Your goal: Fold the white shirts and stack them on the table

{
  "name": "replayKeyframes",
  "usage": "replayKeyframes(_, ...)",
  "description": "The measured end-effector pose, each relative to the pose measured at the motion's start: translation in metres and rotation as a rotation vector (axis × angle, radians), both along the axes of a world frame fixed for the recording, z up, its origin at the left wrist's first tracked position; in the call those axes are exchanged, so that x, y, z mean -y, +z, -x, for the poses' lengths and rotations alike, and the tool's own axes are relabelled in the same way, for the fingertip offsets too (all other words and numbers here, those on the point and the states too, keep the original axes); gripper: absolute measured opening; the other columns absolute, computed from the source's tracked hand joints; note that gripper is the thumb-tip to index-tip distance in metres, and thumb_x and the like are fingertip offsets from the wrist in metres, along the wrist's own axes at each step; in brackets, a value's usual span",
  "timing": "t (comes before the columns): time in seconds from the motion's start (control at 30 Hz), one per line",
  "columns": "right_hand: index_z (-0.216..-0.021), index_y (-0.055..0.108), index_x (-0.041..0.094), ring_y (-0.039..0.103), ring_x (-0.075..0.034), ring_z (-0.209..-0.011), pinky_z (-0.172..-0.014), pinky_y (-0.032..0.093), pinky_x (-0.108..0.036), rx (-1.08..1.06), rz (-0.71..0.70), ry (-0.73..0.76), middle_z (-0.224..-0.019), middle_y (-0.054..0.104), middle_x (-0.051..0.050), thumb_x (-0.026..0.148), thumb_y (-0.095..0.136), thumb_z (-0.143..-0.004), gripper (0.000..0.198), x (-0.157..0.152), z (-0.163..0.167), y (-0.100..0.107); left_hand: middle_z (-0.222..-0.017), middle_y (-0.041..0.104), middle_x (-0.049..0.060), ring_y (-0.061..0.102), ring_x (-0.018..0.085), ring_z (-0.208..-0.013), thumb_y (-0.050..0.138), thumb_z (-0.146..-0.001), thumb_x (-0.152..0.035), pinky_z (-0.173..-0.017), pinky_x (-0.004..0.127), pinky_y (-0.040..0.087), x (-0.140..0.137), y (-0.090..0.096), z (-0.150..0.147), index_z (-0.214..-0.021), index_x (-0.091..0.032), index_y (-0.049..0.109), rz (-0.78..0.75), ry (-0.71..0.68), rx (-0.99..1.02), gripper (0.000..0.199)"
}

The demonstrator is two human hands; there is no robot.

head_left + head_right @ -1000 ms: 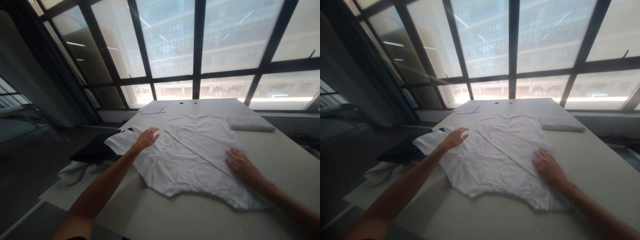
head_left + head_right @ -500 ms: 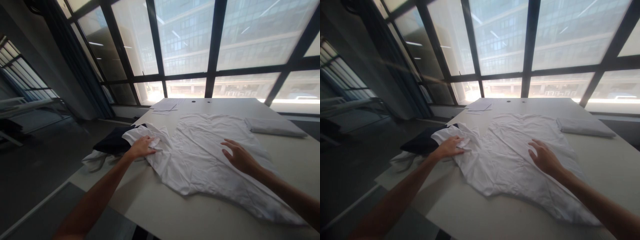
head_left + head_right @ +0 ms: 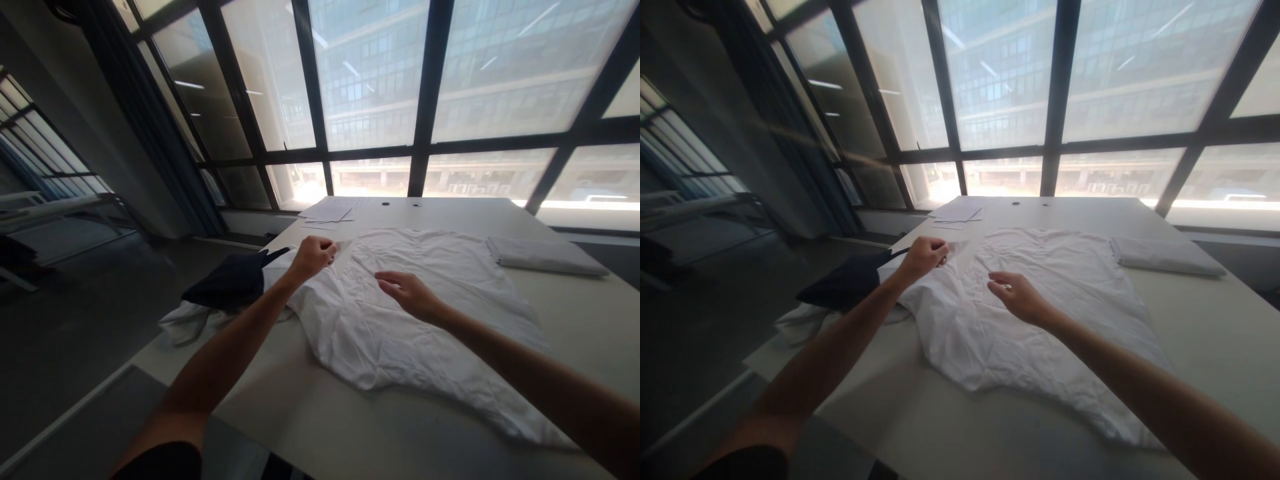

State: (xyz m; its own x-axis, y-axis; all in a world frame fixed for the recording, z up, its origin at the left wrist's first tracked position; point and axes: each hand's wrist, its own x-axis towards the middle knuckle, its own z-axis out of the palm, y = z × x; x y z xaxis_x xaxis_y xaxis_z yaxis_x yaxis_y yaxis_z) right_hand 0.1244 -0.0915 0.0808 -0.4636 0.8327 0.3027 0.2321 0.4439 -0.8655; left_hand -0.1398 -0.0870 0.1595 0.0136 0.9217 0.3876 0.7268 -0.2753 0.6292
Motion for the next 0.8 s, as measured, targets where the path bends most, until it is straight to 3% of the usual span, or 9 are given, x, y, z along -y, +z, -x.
replayKeyframes(0.07, -0.125, 0.067, 0.021, 0.069, -0.027, -0.109, -0.092, 0.058, -0.043, -0.190, 0.202, 0.049, -0.125, 0.070, -0.011, 0.057, 0.060, -0.091, 0.050, -0.005, 0.010, 0.006, -0.050, 0.055, -0.001, 0.049, 0.010, -0.047, 0.054, -0.086, -0.038, -0.049, 0.021, 0.036, -0.004, -0.006, -0.049, -0.057, -0.016, 0.060, 0.009, -0.116, 0.153, 0.037)
replayKeyframes(0.17, -0.111, 0.066, 0.022, 0.071, -0.022, -0.099, -0.082, 0.061, -0.034, -0.487, 0.439, 0.041, -0.113, 0.073, -0.008, 0.060, 0.060, -0.090, 0.044, -0.016, 0.008, 0.009, -0.059, 0.064, 0.002, 0.057, 0.014, -0.058, 0.054, -0.088, -0.030, -0.054, 0.023, 0.040, -0.010, -0.025, -0.118, -0.065, -0.014, 0.066, -0.028, -0.255, 0.167, 0.031)
replayKeyframes(0.23, -0.093, 0.064, 0.021, 0.071, -0.020, -0.084, -0.071, 0.061, -0.030, -0.624, 0.505, -0.060, -0.090, 0.073, -0.004, 0.055, 0.063, -0.088, 0.034, -0.027, -0.005, 0.007, -0.070, 0.070, 0.006, 0.063, 0.017, -0.068, 0.052, -0.087, -0.021, -0.063, 0.026, 0.047, -0.013, -0.038, -0.153, -0.074, -0.013, 0.070, -0.052, -0.264, 0.138, 0.024)
replayKeyframes(0.37, -0.074, 0.056, 0.021, 0.063, -0.016, -0.059, -0.051, 0.056, -0.024, -0.774, 0.545, -0.423, -0.060, 0.061, 0.002, 0.027, 0.067, -0.083, 0.015, -0.059, -0.051, 0.007, -0.115, 0.073, 0.012, 0.067, 0.023, -0.103, 0.052, -0.089, -0.016, -0.091, 0.034, 0.053, -0.003, -0.058, -0.189, -0.113, -0.013, 0.070, -0.101, -0.514, 0.035, 0.030)
replayKeyframes(0.47, -0.080, 0.059, 0.019, 0.062, -0.013, -0.058, -0.049, 0.054, -0.021, -0.869, 0.437, -0.614, -0.064, 0.063, 0.003, 0.010, 0.065, -0.077, 0.012, -0.086, -0.087, 0.015, -0.137, 0.062, 0.015, 0.057, 0.026, -0.127, 0.056, -0.091, -0.019, -0.108, 0.039, 0.047, 0.021, -0.066, -0.188, -0.137, -0.013, 0.058, -0.190, -0.635, -0.074, 0.046)
replayKeyframes(0.57, -0.087, 0.064, 0.016, 0.062, -0.011, -0.058, -0.049, 0.053, -0.020, -0.885, 0.308, -0.718, -0.071, 0.066, 0.001, 0.004, 0.062, -0.076, 0.017, -0.112, -0.119, 0.024, -0.137, 0.061, 0.011, 0.056, 0.024, -0.127, 0.054, -0.094, -0.019, -0.110, 0.040, 0.046, 0.044, -0.068, -0.170, -0.137, -0.019, 0.057, -0.217, -0.670, -0.204, 0.043)
replayKeyframes(0.67, -0.086, 0.067, 0.014, 0.058, -0.009, -0.052, -0.047, 0.051, -0.021, -0.791, 0.234, -0.859, -0.072, 0.066, 0.000, 0.004, 0.060, -0.078, 0.015, -0.134, -0.144, 0.024, -0.135, 0.061, 0.010, 0.054, 0.024, -0.127, 0.054, -0.095, -0.016, -0.109, 0.041, 0.045, 0.059, -0.067, -0.143, -0.138, -0.021, 0.055, -0.228, -0.604, -0.332, 0.043)
replayKeyframes(0.8, -0.083, 0.069, 0.010, 0.055, -0.009, -0.052, -0.045, 0.044, -0.019, -0.697, 0.207, -0.946, -0.066, 0.062, 0.001, 0.002, 0.059, -0.076, 0.014, -0.152, -0.167, 0.006, -0.136, 0.057, 0.011, 0.049, 0.029, -0.127, 0.059, -0.094, -0.019, -0.109, 0.047, 0.042, 0.071, -0.076, -0.104, -0.143, -0.023, 0.051, -0.193, -0.418, -0.501, 0.050)
